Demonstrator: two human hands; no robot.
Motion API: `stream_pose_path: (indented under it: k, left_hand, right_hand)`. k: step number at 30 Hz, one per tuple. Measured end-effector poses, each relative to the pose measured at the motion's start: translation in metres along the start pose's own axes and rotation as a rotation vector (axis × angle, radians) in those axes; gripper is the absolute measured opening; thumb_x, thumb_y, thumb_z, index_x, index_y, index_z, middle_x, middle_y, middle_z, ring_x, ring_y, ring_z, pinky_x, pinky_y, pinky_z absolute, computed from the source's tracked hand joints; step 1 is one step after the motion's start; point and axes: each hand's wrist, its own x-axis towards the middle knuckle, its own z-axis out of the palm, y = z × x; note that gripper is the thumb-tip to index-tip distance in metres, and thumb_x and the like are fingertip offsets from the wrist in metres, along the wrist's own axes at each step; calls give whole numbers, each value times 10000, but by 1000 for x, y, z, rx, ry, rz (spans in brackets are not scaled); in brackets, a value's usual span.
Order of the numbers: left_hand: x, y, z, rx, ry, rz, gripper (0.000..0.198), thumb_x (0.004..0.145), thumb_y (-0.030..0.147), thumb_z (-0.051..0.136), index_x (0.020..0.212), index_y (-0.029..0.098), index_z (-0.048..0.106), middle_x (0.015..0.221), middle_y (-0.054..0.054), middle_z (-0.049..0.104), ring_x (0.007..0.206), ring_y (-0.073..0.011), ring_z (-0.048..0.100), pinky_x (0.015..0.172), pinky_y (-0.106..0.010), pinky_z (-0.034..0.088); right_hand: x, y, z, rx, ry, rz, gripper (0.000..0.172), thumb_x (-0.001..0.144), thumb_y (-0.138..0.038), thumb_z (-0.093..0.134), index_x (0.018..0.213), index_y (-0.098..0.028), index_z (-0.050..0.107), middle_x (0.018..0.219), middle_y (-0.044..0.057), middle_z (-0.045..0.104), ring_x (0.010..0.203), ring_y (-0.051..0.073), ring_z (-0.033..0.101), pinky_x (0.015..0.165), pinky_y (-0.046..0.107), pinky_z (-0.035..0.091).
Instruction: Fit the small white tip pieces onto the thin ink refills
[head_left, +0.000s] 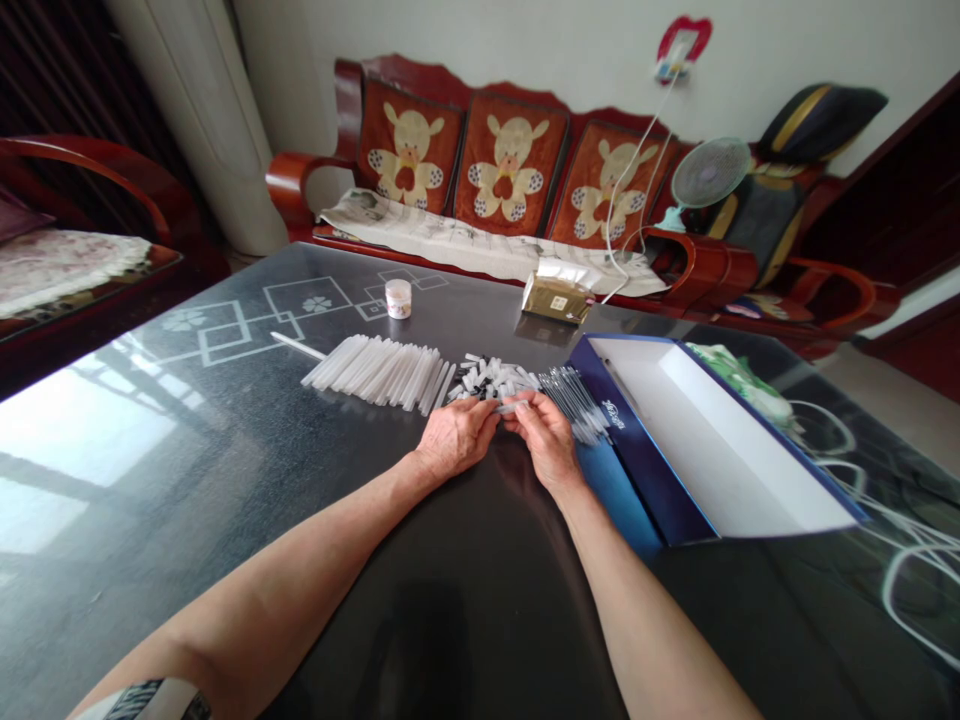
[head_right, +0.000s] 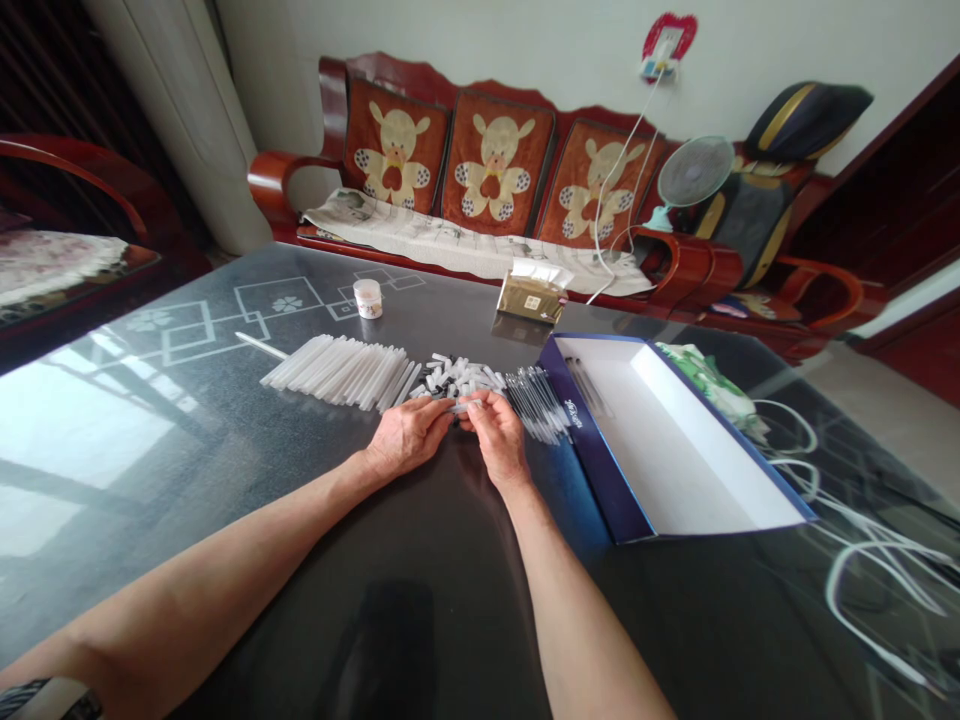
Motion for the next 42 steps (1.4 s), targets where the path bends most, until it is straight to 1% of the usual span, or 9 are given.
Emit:
stream_pose_path:
  k: [7, 15, 19, 23, 26, 31, 35, 38, 42]
  left_hand:
    - [0, 3, -4, 95, -64, 14, 317, 974, 327, 365, 877, 175, 626, 777, -40, 626, 699, -148, 595, 614, -241, 432]
    - [-2, -1, -1, 263, -18, 138, 214, 944, 228, 421, 871, 193, 619, 757, -40, 600, 757, -177, 564, 611, -268, 393]
    - [0, -3, 0, 263, 11, 135, 231, 954, 266, 421, 920, 210, 642, 762, -37, 599, 750, -182, 541, 628, -275, 396]
    - [1, -4, 1, 245, 59, 126, 291, 973, 327, 386, 1009, 215, 652, 783, -43, 613, 765, -194, 533, 687, -292, 427]
    - [1, -3, 1, 234, 53, 138, 293, 970, 314, 389, 1079, 206, 639, 803, -48, 624, 767, -194, 539, 692, -296, 440]
    - [1, -3, 0, 191, 90, 73, 328, 954, 319, 423, 1199, 182, 593, 868, -67, 644, 829, -201, 569, 749, -303, 471]
    - [1, -6, 2, 72, 108, -30, 303, 956, 315, 429, 1152, 170, 609, 896, -71, 646, 861, -180, 603, 750, -271, 490]
    - [2, -8, 5, -5, 105, -40, 277, 960, 314, 433, 1106, 170, 619, 887, -59, 653, 842, -152, 623, 729, -234, 491]
    - [2, -7, 5, 20, 120, -8, 273, 961, 323, 436, 1081, 177, 633, 845, -52, 661, 820, -157, 624, 733, -244, 487]
  right_hand:
    - [0, -4, 2, -15, 38, 88, 305, 680, -390, 775, 910, -220, 672, 883, 20, 733, 733, 147, 669, 684, 283, 553]
    - [-3, -3, 5, -9, 105, 209, 334, 631, -401, 805, 845, -183, 671, 737, 14, 701, 657, 139, 658, 635, 272, 548]
    - [-4, 1, 5, 19, 73, 160, 285, 671, -380, 770, 845, -202, 631, 753, -10, 679, 684, 129, 648, 643, 257, 546]
    - [-6, 4, 4, 19, -14, 92, 397, 664, -319, 764, 1019, -244, 602, 877, -21, 676, 799, 146, 652, 692, 272, 553]
    - [-8, 4, 4, 14, -34, 81, 374, 678, -323, 751, 1010, -236, 600, 871, -17, 670, 803, 152, 649, 720, 291, 552]
    - [-1, -1, 0, 102, 112, 30, 322, 664, -278, 753, 935, -225, 587, 838, -32, 661, 734, 115, 632, 684, 261, 543]
    - [8, -5, -11, 202, 247, -7, 357, 648, -251, 744, 963, -242, 575, 834, -47, 658, 708, 96, 627, 684, 258, 541]
    - [11, -6, -15, 230, 254, 12, 351, 645, -258, 749, 954, -250, 581, 822, -49, 666, 699, 103, 633, 689, 276, 547]
    - [7, -5, -10, 231, 162, 56, 325, 643, -278, 775, 927, -239, 621, 837, -34, 694, 732, 113, 650, 682, 263, 546]
